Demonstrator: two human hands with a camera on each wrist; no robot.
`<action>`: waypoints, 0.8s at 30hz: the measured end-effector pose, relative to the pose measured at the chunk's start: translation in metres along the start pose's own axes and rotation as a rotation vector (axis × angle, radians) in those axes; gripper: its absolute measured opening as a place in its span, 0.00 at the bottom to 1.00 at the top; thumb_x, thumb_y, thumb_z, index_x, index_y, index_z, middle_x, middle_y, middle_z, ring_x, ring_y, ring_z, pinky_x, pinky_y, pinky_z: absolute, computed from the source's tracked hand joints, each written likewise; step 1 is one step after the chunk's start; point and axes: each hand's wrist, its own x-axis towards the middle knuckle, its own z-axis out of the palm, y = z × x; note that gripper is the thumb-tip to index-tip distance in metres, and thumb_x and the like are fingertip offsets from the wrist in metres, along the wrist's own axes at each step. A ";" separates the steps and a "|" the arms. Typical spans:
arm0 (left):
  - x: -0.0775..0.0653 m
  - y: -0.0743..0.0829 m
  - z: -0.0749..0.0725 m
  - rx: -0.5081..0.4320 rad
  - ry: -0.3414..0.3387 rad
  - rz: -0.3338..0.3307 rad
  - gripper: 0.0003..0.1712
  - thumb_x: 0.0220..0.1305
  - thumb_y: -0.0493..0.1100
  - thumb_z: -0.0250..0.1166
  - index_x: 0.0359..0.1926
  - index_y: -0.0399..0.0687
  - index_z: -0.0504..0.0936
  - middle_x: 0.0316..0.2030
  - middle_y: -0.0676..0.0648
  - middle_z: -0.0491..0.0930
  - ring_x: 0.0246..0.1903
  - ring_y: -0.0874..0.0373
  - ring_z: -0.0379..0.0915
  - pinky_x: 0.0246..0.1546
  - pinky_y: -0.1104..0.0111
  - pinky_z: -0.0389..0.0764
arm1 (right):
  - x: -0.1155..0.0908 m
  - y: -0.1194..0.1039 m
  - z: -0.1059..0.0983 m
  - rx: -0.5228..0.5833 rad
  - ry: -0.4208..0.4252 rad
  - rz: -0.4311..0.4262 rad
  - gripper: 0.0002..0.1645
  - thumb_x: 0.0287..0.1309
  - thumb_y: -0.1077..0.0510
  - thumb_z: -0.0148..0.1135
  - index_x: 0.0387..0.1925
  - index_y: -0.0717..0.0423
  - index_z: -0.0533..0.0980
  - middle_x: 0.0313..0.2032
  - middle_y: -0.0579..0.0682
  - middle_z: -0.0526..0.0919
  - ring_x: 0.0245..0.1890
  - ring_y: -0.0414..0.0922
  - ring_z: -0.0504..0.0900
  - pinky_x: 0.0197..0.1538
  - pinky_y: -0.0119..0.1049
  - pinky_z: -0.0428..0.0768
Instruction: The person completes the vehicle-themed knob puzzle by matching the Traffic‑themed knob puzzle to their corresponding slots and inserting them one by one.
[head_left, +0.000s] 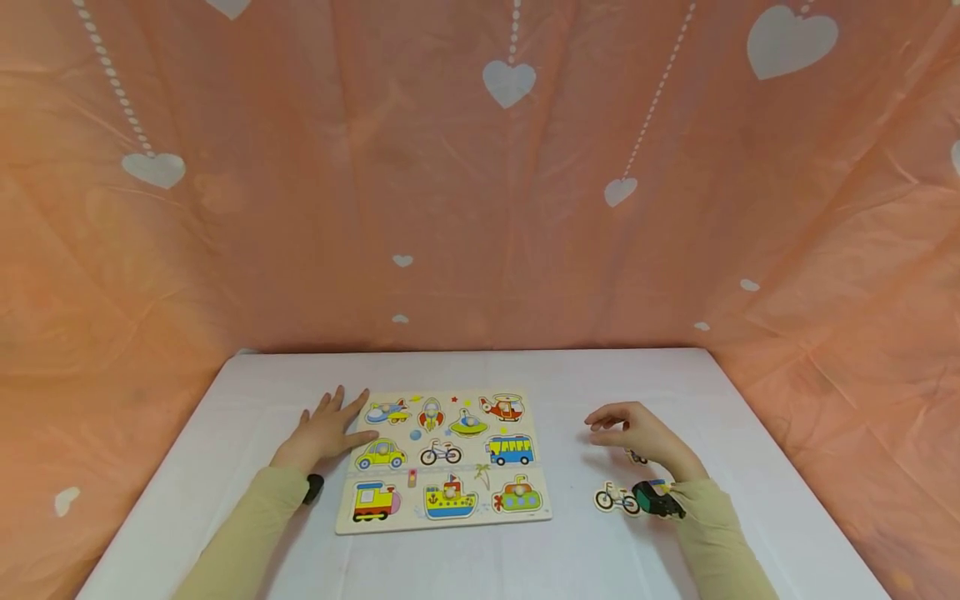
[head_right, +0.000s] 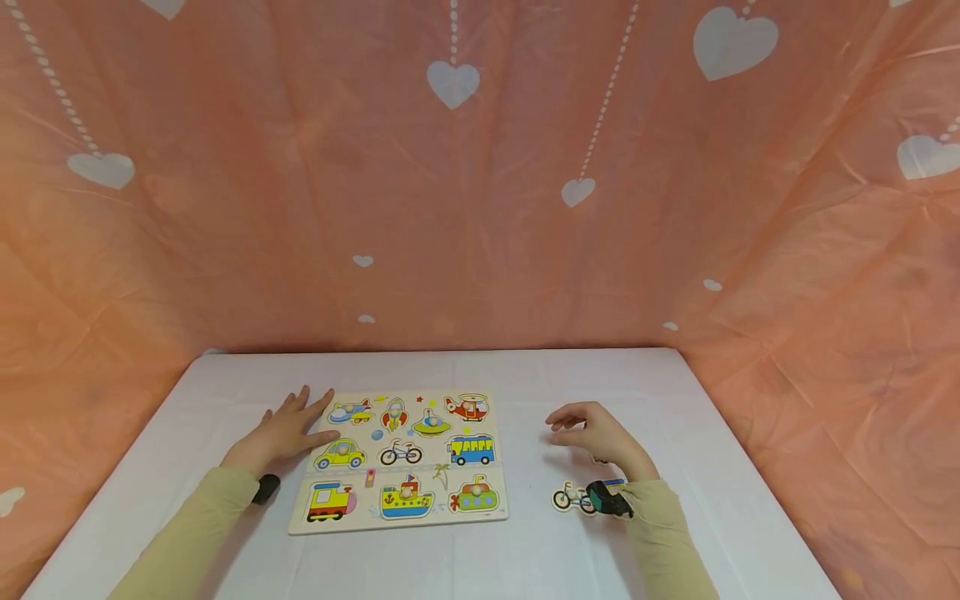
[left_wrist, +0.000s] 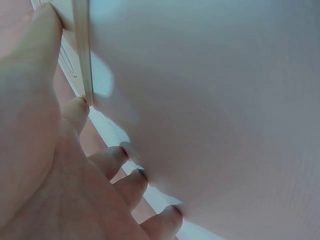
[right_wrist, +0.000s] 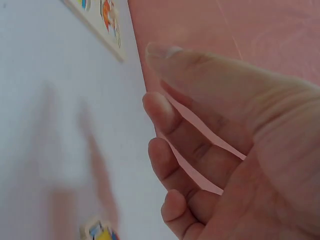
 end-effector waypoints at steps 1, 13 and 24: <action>0.000 0.000 0.000 0.001 -0.001 -0.002 0.54 0.45 0.71 0.57 0.67 0.50 0.50 0.64 0.29 0.39 0.61 0.30 0.31 0.53 0.35 0.35 | -0.001 0.003 -0.001 0.002 0.004 0.002 0.15 0.47 0.56 0.66 0.39 0.56 0.79 0.33 0.49 0.81 0.33 0.41 0.76 0.31 0.33 0.70; -0.002 -0.001 0.000 0.006 -0.006 -0.002 0.54 0.45 0.71 0.57 0.68 0.50 0.50 0.64 0.29 0.39 0.61 0.30 0.31 0.53 0.35 0.35 | -0.018 0.004 -0.018 0.079 0.045 0.041 0.16 0.46 0.63 0.65 0.40 0.66 0.77 0.33 0.58 0.80 0.32 0.49 0.76 0.30 0.31 0.76; -0.002 0.001 -0.002 0.000 -0.001 0.010 0.52 0.47 0.69 0.58 0.67 0.49 0.50 0.64 0.29 0.39 0.61 0.30 0.31 0.53 0.35 0.35 | -0.036 0.032 -0.034 0.078 0.082 0.159 0.20 0.47 0.55 0.66 0.42 0.62 0.77 0.33 0.53 0.80 0.33 0.46 0.75 0.28 0.37 0.77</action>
